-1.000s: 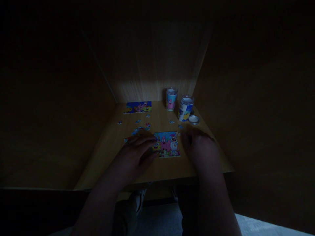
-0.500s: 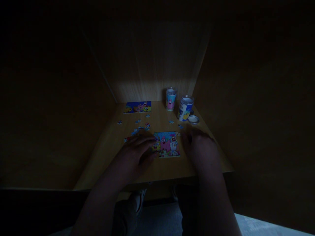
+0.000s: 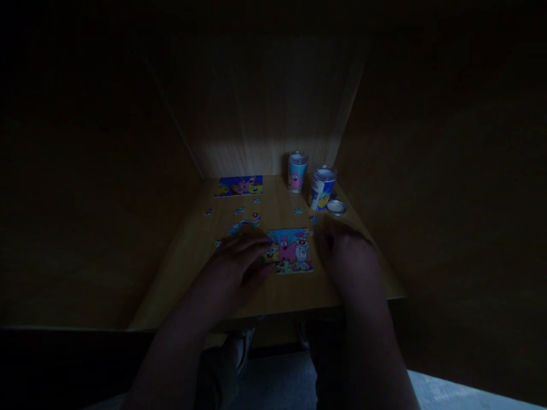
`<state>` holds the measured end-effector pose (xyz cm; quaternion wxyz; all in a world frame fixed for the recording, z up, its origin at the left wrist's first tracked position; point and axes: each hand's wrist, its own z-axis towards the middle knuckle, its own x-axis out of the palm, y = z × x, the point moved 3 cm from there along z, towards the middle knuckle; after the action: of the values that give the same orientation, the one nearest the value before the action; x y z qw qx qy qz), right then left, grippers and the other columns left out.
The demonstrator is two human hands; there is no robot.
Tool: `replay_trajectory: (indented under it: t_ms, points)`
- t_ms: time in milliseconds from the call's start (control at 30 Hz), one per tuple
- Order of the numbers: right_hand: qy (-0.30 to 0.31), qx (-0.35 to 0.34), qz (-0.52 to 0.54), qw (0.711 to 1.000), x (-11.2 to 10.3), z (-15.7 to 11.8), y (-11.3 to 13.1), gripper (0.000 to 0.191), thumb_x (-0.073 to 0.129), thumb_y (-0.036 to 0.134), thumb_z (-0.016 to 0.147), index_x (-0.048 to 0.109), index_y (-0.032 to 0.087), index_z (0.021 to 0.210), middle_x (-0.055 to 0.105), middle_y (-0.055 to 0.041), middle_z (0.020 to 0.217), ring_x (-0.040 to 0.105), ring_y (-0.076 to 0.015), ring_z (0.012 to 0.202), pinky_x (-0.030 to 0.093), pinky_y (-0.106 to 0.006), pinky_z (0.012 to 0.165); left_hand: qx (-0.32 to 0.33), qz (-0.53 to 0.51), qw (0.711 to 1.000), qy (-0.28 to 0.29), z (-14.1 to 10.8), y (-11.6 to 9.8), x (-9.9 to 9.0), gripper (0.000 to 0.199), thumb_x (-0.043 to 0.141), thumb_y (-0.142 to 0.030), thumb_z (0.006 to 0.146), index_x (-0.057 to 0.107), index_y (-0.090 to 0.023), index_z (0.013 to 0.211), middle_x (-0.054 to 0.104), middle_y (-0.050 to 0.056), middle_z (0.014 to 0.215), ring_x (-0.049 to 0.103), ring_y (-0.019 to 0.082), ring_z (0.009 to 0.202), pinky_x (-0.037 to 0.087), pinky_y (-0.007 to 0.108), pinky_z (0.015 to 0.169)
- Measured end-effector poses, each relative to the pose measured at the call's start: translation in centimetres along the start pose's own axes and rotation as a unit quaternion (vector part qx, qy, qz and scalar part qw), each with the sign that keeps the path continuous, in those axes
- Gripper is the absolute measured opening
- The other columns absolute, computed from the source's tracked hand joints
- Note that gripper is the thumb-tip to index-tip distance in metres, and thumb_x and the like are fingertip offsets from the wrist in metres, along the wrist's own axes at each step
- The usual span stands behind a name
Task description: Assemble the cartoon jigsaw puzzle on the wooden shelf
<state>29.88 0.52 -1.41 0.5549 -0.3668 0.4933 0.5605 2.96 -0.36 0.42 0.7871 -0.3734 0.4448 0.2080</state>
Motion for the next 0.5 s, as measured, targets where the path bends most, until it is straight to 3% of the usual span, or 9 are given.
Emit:
replay_trajectory:
  t_ms: [500]
  points:
    - [-0.015, -0.01, 0.008, 1.0, 0.13, 0.03, -0.14, 0.047, 0.048, 0.052, 0.115, 0.078, 0.02, 0.098, 0.082, -0.0154, 0.095, 0.073, -0.0255, 0.077, 0.05, -0.035, 0.07, -0.001, 0.001, 1.0, 0.002, 0.11, -0.05, -0.05, 0.035, 0.074, -0.033, 0.108, 0.073, -0.029, 0.143, 0.075, 0.007, 0.149, 0.069, 0.03, 0.139, 0.054, 0.056, 0.124]
